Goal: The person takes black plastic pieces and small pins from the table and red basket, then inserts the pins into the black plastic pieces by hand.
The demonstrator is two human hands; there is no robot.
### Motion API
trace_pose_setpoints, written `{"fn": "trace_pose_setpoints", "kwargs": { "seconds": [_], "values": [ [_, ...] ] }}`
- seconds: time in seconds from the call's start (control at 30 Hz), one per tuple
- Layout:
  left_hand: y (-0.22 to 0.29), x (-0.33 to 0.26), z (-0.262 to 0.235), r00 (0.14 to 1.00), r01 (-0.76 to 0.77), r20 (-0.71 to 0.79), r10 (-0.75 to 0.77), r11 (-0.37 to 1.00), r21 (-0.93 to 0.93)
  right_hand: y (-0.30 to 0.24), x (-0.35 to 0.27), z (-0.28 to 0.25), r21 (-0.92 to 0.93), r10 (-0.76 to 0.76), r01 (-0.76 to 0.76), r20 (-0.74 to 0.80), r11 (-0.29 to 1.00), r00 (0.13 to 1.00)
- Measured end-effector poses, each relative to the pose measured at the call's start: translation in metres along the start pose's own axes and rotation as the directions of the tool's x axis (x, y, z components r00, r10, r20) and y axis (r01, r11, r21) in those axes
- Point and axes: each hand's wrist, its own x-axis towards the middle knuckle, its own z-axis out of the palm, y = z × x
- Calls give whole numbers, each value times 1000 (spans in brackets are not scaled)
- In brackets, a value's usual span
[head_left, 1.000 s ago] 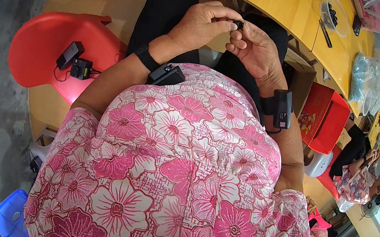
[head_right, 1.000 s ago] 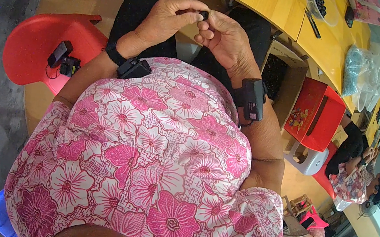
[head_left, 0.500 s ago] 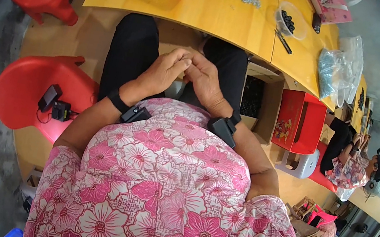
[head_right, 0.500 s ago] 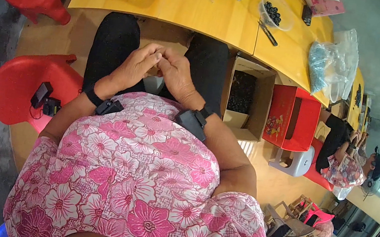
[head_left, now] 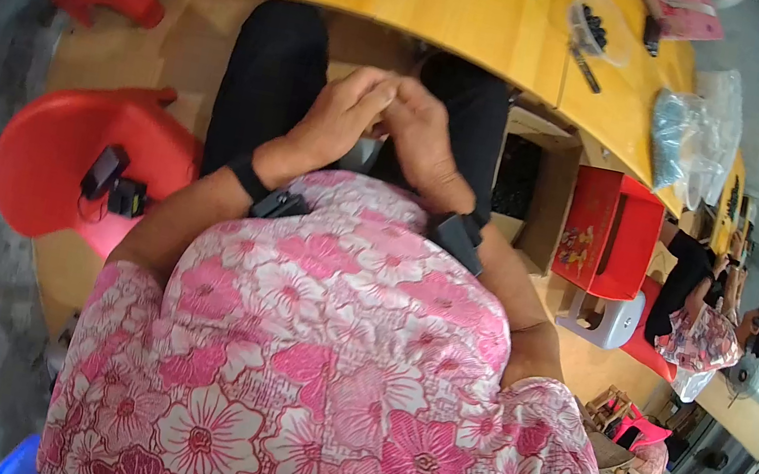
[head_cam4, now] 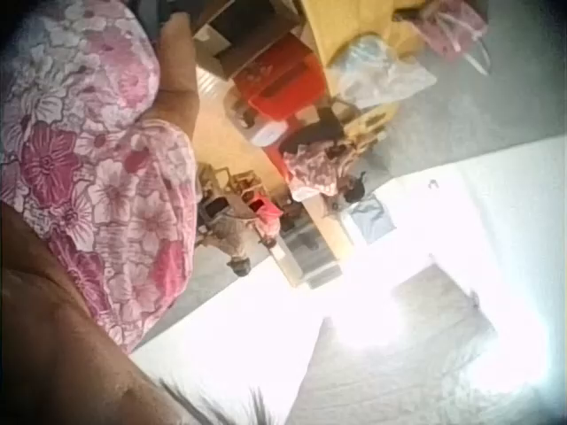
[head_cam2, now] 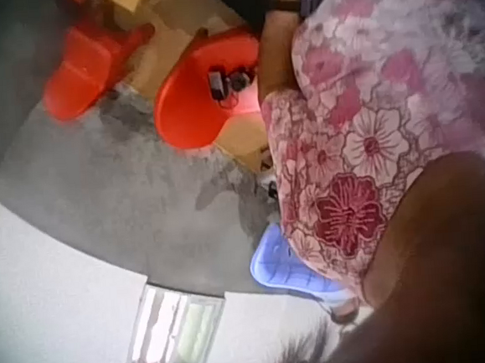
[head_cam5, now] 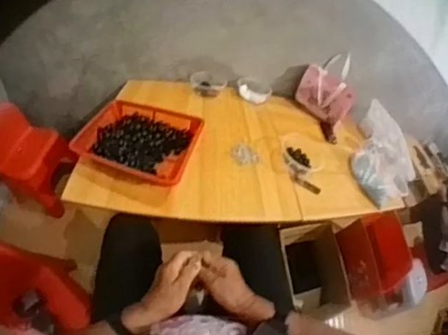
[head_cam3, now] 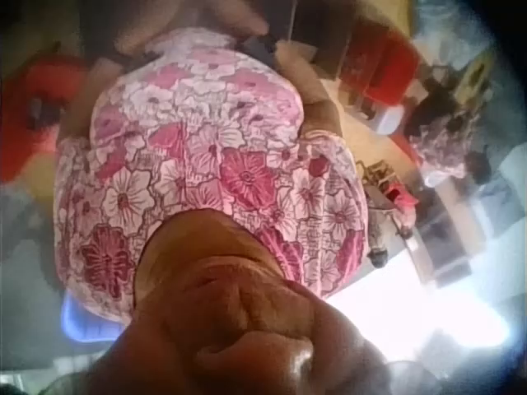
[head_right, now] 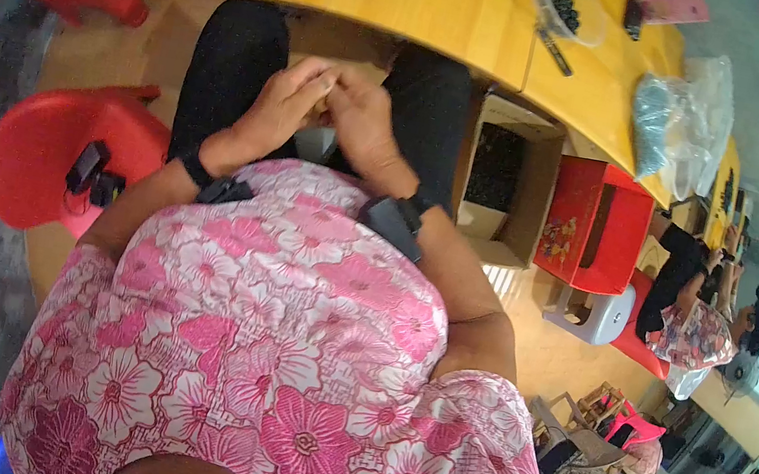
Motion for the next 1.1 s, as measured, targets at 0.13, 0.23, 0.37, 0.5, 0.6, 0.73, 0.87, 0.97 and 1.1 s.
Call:
{"fn": "trace_pose_setpoints", "kwargs": {
  "seconds": [0.13,0.23,0.37,0.5,0.6,0.73,0.87,0.97,1.1],
  "values": [
    [13,1,-5,997,-38,48,56,946,-321,-27,2,-23,548,30,-128,184,826,982],
    [17,-5,-15,991,121,91,-94,923,-366,-29,6,-40,683,-13,-161,242,713,970],
    [3,-8,-16,981,160,169,-91,876,-455,-43,8,-63,766,-115,-144,274,627,955],
    [-10,-8,-19,967,220,224,-123,847,-484,-57,8,-83,772,-146,-10,133,636,980],
    [-20,-4,-25,958,254,249,-144,830,-497,-70,22,-113,687,-161,143,-38,712,986],
    [-28,1,-31,959,272,212,-188,817,-508,-101,59,-167,311,-169,342,-471,887,866],
    [-29,5,-32,947,312,233,-221,809,-499,-116,89,-238,-274,-216,17,-720,962,659],
    [-24,7,-32,947,315,215,-238,811,-492,-122,97,-231,-420,-417,110,-766,901,489],
    [-24,9,-34,946,319,220,-238,798,-510,-124,109,-175,-476,-456,197,-525,857,719]
  ]
}}
